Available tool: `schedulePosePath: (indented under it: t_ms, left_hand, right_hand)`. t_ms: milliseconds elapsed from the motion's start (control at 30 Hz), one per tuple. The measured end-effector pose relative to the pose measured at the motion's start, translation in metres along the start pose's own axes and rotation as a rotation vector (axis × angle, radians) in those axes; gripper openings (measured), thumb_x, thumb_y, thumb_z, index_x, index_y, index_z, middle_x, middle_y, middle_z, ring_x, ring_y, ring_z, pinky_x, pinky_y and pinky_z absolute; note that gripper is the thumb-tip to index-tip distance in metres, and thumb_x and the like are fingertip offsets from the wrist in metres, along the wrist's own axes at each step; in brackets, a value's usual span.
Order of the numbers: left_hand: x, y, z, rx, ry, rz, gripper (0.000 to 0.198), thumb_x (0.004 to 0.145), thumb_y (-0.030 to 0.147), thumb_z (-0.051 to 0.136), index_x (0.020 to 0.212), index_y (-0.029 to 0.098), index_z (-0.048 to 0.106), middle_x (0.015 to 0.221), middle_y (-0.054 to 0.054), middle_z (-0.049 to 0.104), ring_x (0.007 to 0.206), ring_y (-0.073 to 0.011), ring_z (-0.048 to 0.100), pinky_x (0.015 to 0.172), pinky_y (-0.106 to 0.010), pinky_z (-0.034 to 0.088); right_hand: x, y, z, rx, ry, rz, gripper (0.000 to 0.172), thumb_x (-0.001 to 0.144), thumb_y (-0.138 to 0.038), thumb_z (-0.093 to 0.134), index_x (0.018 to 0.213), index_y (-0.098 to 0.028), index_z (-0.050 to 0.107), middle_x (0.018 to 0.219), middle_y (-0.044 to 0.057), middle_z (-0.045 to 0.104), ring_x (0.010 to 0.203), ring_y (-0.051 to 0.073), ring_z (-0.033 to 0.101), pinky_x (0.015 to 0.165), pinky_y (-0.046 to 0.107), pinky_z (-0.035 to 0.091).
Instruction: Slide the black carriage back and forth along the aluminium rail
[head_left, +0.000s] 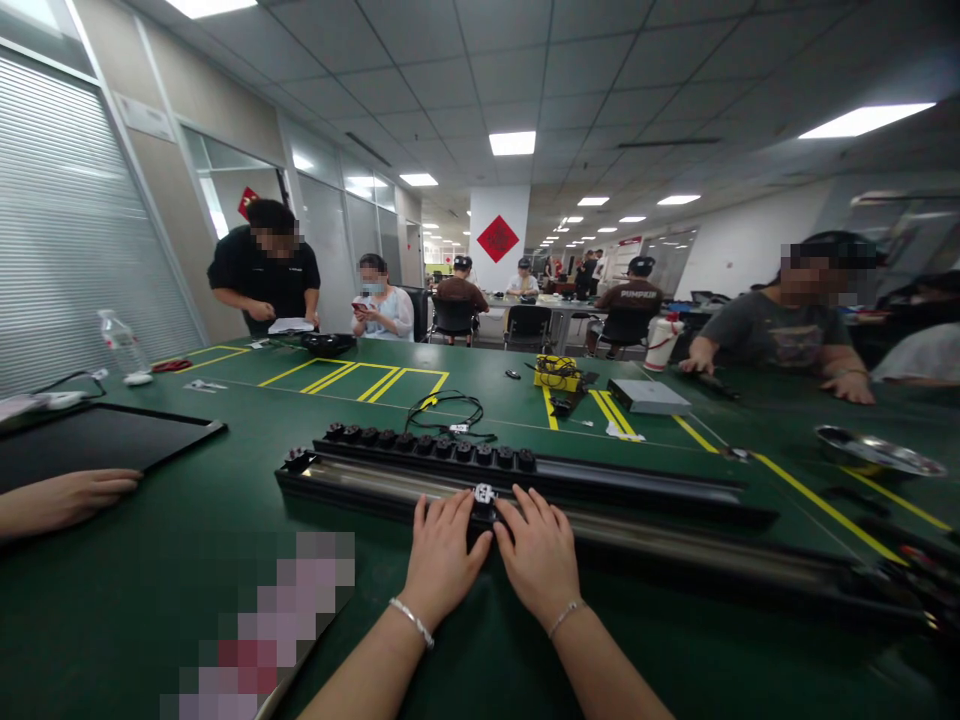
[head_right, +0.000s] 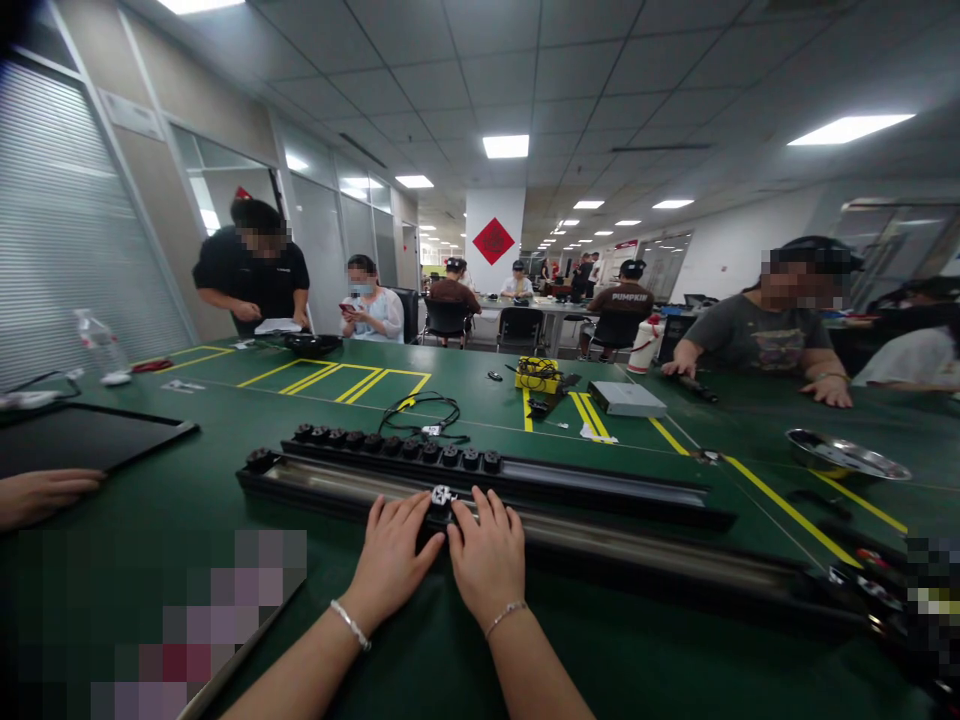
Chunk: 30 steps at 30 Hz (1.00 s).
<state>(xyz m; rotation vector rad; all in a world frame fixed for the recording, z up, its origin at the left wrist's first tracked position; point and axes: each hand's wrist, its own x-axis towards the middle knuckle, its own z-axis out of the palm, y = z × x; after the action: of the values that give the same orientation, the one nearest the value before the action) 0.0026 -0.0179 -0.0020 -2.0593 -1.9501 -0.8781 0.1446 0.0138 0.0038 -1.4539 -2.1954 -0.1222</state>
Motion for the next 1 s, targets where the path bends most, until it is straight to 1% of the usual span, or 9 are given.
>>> schedulePosePath:
  t_ms: [233,500,800,1000]
  left_hand:
    - [-0.0001,-0.0004,0.0016,0.048,0.018,0.012,0.041,0.081,0.038,0.048,0.120,0.024,0.050,0.119,-0.005,0.059,0.109,-0.0226,0.049,0.105,-0.050,0.021]
    - [0.0002,0.0008,-0.0005,-0.013,0.001,-0.001,0.041,0.080,0.035,0.049,0.119,0.023,0.050,0.119,-0.004,0.059,0.109,-0.0226,0.048,0.106,-0.051,0.019]
    - [0.0007,0.0005,-0.0007,-0.010,0.005,-0.007,0.041,0.078,0.033,0.052,0.118,0.023,0.051,0.118,-0.004,0.059,0.108,-0.0227,0.048,0.106,-0.051,0.019]
    - [0.0023,-0.0001,-0.0008,-0.025,-0.008,-0.006,0.039,0.078,0.034,0.051,0.116,0.023,0.053,0.119,-0.003,0.059,0.110,-0.0228,0.048,0.106,-0.051,0.017]
  right_hand:
    - [-0.0001,0.0011,0.0009,-0.016,0.008,-0.008,0.034,0.086,-0.037,0.038,0.113,-0.031,0.057,0.131,0.002,0.049,0.122,0.022,0.038,0.098,0.042,0.025]
    - [-0.0003,0.0015,0.0025,-0.016,0.019,-0.017,0.034,0.086,-0.036,0.038,0.113,-0.031,0.057,0.131,0.003,0.049,0.122,0.023,0.038,0.098,0.042,0.025]
    - [-0.0006,0.0011,0.0008,-0.057,0.028,-0.026,0.034,0.087,-0.036,0.037,0.114,-0.032,0.057,0.131,0.001,0.048,0.122,0.021,0.038,0.097,0.039,0.026]
    - [-0.0009,-0.0007,0.0027,-0.059,0.043,-0.010,0.034,0.087,-0.037,0.036,0.114,-0.031,0.057,0.130,0.002,0.049,0.121,0.022,0.038,0.096,0.039,0.025]
